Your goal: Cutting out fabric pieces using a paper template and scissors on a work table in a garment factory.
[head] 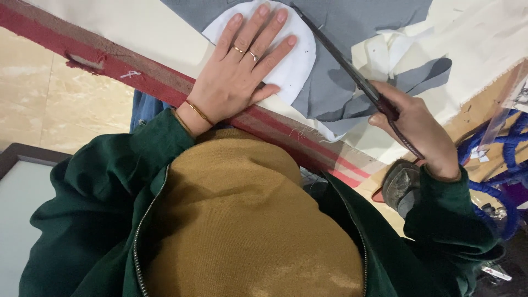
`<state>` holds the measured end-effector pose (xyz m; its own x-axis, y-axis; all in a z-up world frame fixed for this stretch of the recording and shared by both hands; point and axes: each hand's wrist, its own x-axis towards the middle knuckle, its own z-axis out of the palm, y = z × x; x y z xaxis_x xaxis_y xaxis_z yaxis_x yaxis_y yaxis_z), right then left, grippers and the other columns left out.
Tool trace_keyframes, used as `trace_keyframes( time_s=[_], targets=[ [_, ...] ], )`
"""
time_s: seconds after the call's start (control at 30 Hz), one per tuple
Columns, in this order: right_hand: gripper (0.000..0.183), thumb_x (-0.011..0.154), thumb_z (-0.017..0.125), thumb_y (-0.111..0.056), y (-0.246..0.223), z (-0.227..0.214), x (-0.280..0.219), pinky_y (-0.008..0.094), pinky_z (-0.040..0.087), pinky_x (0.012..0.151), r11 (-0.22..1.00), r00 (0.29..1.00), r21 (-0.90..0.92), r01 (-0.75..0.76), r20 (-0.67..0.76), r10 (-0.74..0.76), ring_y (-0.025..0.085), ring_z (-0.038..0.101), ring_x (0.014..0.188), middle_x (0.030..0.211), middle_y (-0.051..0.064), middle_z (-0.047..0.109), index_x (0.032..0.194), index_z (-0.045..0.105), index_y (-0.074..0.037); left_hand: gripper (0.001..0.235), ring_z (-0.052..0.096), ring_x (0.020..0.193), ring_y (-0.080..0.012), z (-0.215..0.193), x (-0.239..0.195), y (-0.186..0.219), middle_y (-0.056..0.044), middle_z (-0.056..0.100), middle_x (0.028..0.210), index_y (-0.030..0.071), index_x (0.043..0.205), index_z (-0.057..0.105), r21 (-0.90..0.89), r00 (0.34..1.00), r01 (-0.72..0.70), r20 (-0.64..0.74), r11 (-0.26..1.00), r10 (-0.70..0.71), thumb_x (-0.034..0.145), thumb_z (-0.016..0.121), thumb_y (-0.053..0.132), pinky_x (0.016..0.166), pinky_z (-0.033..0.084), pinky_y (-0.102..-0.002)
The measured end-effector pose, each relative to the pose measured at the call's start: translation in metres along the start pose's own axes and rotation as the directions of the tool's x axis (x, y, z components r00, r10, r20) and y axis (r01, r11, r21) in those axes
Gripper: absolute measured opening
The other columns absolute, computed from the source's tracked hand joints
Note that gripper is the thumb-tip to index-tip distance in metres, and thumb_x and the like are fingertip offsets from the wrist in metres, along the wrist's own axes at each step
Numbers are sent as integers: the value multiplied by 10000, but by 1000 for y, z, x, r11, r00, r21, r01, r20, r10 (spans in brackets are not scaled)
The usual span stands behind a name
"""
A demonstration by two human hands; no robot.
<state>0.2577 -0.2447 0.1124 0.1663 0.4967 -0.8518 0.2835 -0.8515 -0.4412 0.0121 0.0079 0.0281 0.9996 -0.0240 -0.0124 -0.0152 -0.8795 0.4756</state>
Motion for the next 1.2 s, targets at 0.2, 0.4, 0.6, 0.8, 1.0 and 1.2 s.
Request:
trace_keyframes(
  time_s=[0.2, 0.4, 0.6, 0.8, 1.0, 1.2],
  targets=[
    [641, 949, 610, -215, 5, 16, -5, 402, 389, 1137, 995, 998, 76, 63, -11, -63, 303, 528, 1348, 1487, 173, 547, 1539, 427, -45, 730, 204, 1525, -468, -2, 1, 1, -246, 213, 1679, 27, 1701, 320, -43, 996, 19, 93, 999, -15, 1216, 495, 545, 1241, 212, -639],
    [795, 905, 416, -771, -22, 67, -48, 183, 272, 520, 885, 949, 454, 103, -312, 50, 2, 293, 621, 754, -131, 320, 1332, 428, -100, 732, 211, 1531, -452, 0, 0, 0, -233, 214, 1685, 47, 1707, 309, 26, 997, 13, 80, 1000, -15, 1223, 509, 558, 1242, 244, -611],
    [982, 806, 334, -773, -16, 103, -66, 297, 485, 508, 898, 942, 423, -118, -238, 236, 195, 644, 877, 1174, 76, 550, 1553, 342, -136, 726, 135, 1509, -479, 4, 3, 0, -177, 169, 1689, 144, 1717, 283, -52, 992, -2, 127, 999, 8, 1164, 162, 599, 1231, 172, -662],
    [708, 967, 417, -578, -40, 129, -55, 350, 525, 1094, 777, 987, 623, 97, -159, 4, 255, 667, 1218, 1117, 83, 530, 1440, 449, -51, 624, 103, 1492, -485, -6, 5, 3, -165, 153, 1688, 166, 1721, 257, 11, 987, -21, 162, 1000, 18, 1245, 353, 558, 1218, 160, -680],
    [710, 944, 383, -754, -35, 179, -63, 188, 240, 495, 476, 883, 804, 356, -456, 110, 44, 267, 592, 773, -51, 281, 1290, 420, -134, 631, 19, 1505, -459, -34, 15, 15, -147, 52, 1690, 210, 1717, 134, -40, 918, 77, 392, 996, -55, 1188, 186, 550, 1243, 61, -663],
    [653, 914, 417, -813, -80, 214, -98, 249, 230, 538, 506, 913, 807, 305, -398, 84, 64, 258, 633, 759, -45, 331, 911, 360, -163, 585, 133, 1504, -443, -10, 8, 6, -214, 132, 1659, 282, 1719, 178, 162, 959, -111, 278, 980, 62, 1309, 445, 603, 1205, 234, -724]
  ],
)
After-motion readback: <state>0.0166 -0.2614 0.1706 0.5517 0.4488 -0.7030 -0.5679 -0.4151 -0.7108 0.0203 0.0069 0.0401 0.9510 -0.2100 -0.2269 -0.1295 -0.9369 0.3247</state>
